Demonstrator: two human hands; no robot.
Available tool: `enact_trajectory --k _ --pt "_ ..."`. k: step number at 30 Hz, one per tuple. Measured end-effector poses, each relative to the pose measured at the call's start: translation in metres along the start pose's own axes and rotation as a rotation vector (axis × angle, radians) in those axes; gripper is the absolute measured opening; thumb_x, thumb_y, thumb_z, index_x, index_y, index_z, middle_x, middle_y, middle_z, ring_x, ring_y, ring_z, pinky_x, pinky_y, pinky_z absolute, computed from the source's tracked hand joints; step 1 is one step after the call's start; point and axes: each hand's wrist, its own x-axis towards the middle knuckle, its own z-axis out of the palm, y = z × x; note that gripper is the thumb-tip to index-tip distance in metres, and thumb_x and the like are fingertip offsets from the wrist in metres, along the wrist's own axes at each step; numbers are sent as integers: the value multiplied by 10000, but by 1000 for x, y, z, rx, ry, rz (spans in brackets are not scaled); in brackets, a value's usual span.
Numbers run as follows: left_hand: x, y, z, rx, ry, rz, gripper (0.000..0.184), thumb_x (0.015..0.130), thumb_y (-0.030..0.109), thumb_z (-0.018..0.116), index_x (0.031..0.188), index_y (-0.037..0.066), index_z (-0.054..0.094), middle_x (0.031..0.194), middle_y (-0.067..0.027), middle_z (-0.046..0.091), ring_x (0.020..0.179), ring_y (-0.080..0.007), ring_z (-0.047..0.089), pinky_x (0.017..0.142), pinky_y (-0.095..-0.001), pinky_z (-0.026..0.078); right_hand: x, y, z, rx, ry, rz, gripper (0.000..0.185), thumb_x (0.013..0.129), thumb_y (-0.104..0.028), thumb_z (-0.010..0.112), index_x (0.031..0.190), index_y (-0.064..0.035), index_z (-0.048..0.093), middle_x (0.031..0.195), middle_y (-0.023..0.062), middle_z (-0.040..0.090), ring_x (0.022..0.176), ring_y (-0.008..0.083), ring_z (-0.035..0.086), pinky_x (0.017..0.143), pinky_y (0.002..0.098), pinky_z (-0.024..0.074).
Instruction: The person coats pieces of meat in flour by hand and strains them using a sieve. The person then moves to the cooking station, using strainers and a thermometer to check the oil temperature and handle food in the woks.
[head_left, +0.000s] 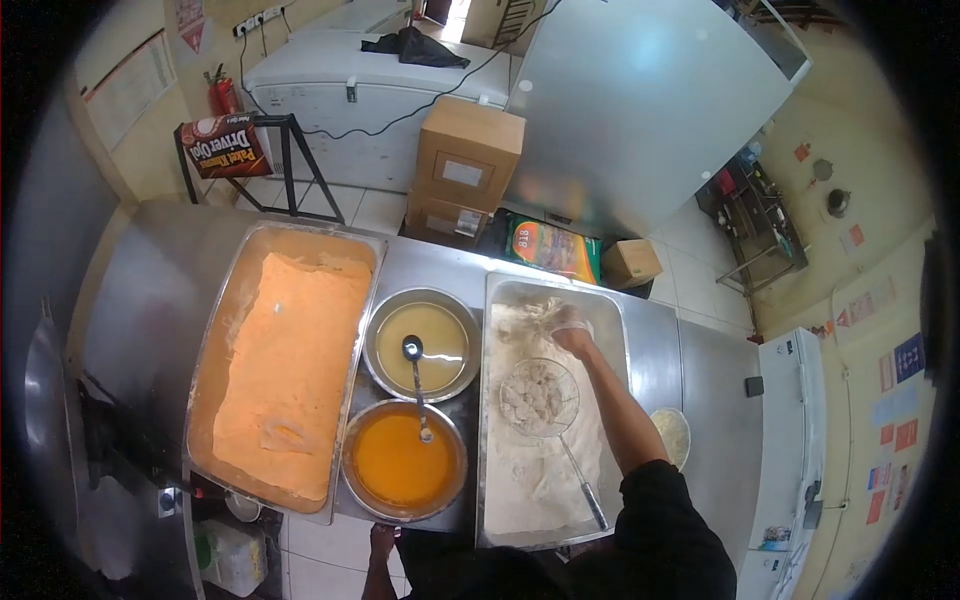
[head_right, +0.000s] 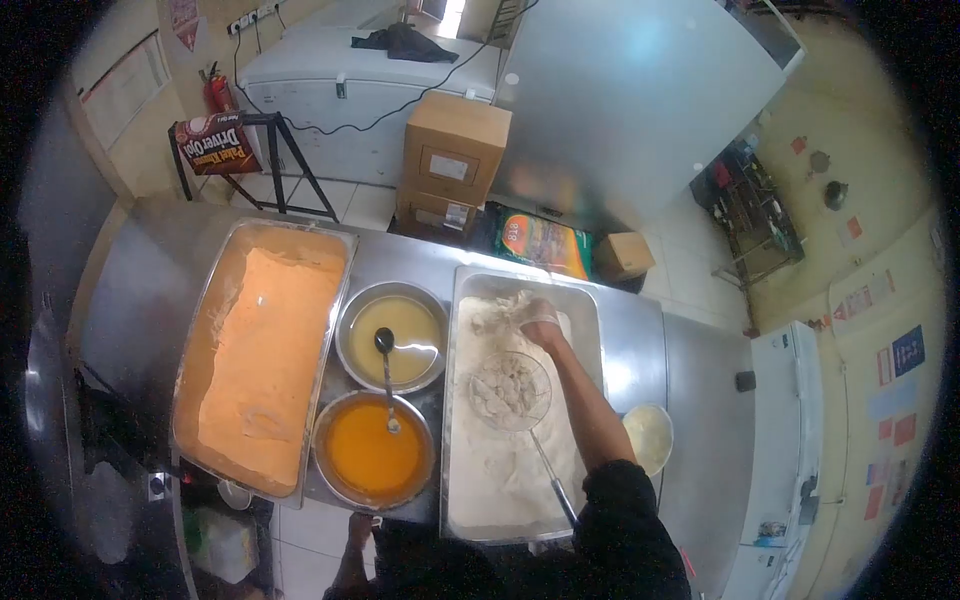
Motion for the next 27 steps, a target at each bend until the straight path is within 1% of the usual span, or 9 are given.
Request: enact_trajectory --k 4,7,8,10,14,16,19,21,27 --pt "3 13 12 394 -50 477 229 815 152 585 934 -44 573 798 -113 635 697 -201 616 608 -319 499 -4 10 -20 -131 53 48 240 732 -125 643 897 43 598 847 158 630 724 223 569 663 364 447" --pt "-10 22 14 73 18 -5 273 783 120 594 986 -60 566 863 -131 638 764 -198 612 642 -338 496 -33 -49 -53 -2 -42 143 359 726 -210 697 905 74 570 840 154 586 790 232 540 704 368 437" --pt "-7 16 11 75 20 -16 273 783 120 594 986 -60 566 863 -131 638 764 -198 612 642 -338 496 -40 -67 -64 -123 -145 271 399 715 -216 703 956 72 567 897 160 591 831 236 546 738 360 437" --pt "-2 12 1 583 -89 417 286 778 114 597 1005 -59 569 896 -129 638 783 -196 611 670 -324 492 -54 -72 -75 -241 -249 410 445 703 -222 709 1007 69 563 954 166 596 872 241 553 772 353 438" --pt "2 4 -5 623 -110 506 342 771 136 638 1069 -20 574 983 -124 646 905 -216 600 782 -332 470 -76 -70 -84 -248 -562 179 519 702 -192 689 1150 2 514 997 159 604 918 254 569 809 349 443" --pt "5 7 -6 772 -93 276 365 766 155 656 1090 6 576 1025 -124 640 958 -222 586 818 -339 458 -74 -63 -85 -273 -578 186 520 698 -190 686 1155 -9 515 1010 154 601 931 258 570 817 341 445" --pt "18 0 -9 386 -95 109 380 763 169 664 1097 15 569 1059 -130 626 945 -235 590 833 -350 454 -63 -46 -77 -158 -423 222 346 711 -230 671 978 -22 596 933 154 593 883 297 568 785 367 439" --pt "27 -7 -12 734 -77 361 388 773 209 669 1095 21 562 1049 -110 619 890 -221 598 749 -348 489 -47 -57 -60 -285 -243 141 302 730 -222 648 947 -18 602 953 179 596 891 307 568 786 374 442" --pt "21 -3 -3 552 -76 432 394 820 262 626 1132 43 528 977 -76 610 777 -176 592 563 -304 500 19 -5 35 -430 -271 -23 227 710 -169 613 876 -14 610 857 212 612 792 364 584 716 418 465"
